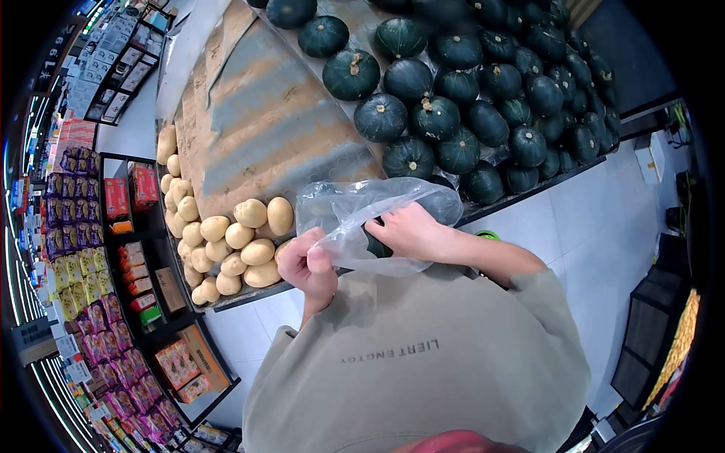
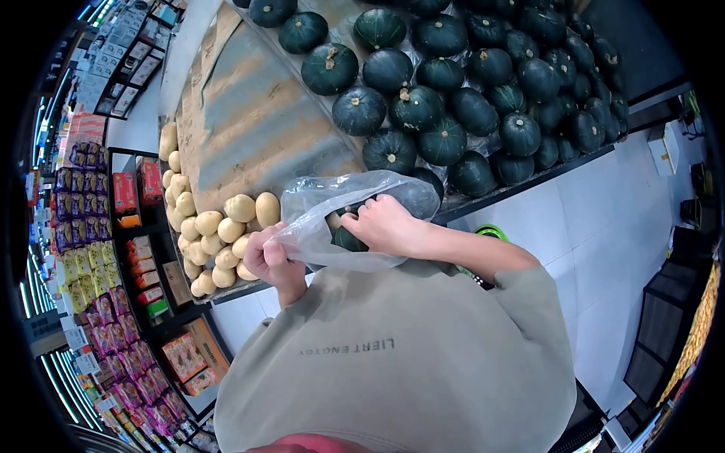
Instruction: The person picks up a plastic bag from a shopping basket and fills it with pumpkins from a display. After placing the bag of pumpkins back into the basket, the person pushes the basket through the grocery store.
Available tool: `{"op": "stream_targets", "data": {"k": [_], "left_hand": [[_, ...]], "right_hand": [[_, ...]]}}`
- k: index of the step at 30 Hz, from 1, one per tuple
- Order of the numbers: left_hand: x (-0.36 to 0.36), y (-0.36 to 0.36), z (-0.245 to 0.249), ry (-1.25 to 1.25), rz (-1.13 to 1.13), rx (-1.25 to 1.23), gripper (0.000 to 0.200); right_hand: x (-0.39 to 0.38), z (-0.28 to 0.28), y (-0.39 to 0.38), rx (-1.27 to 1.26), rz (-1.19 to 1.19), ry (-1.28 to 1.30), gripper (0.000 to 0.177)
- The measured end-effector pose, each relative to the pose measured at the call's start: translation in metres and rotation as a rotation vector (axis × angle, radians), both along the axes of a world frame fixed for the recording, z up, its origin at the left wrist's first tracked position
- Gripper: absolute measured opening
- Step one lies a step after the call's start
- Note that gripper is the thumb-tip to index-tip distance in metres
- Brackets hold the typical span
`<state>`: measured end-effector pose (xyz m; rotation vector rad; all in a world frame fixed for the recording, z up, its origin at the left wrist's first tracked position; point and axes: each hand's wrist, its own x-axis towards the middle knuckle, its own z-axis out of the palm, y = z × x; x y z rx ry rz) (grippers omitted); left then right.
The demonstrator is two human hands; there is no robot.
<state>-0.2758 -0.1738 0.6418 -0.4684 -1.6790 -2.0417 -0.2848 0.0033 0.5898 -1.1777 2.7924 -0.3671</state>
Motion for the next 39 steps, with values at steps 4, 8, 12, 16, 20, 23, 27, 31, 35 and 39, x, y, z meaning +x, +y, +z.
{"op": "stream_targets", "data": {"k": [4,8,12,16,20,23,27,31,35,39], "left_hand": [[-0.001,-0.009,-0.014,-0.151,0.186,0.042,0.033],[-0.005,-0.004,-0.004,-0.212,0.126,0.173,0.031],[-0.006,-0.003,-0.012,-0.245,0.160,0.178,0.030],[-0.007,-0.001,-0.015,-0.278,0.101,0.210,0.032],[-0.011,0.000,-0.015,-0.278,0.129,0.166,0.032],[-0.013,0.000,-0.016,-0.268,0.111,0.177,0.031],[-0.011,-0.003,-0.019,-0.253,0.109,0.171,0.030],[-0.009,0.000,-0.015,-0.248,0.142,0.198,0.030],[-0.006,-0.001,-0.015,-0.258,0.168,0.133,0.031],[-0.004,-0.004,-0.016,-0.254,0.151,0.137,0.030]], "right_hand": [[-0.003,0.064,0.013,-0.085,-0.002,-0.028,0.052],[-0.021,0.107,0.050,-0.571,-0.153,0.058,0.061],[-0.025,0.101,0.084,-1.132,-0.372,-0.327,0.071],[-0.023,0.078,0.085,-1.698,-0.228,-0.581,0.086],[-0.035,0.056,0.080,-2.105,0.419,-1.417,0.086],[-0.043,0.042,0.072,-2.097,0.550,-1.487,0.084],[-0.045,0.038,0.076,-2.081,0.392,-1.417,0.081],[-0.045,0.062,0.068,-2.196,-0.388,-1.321,0.059],[-0.070,0.052,0.082,-1.876,-0.514,-1.098,0.048],[-0.125,0.088,0.093,-1.571,-0.632,-0.660,0.045]]}}
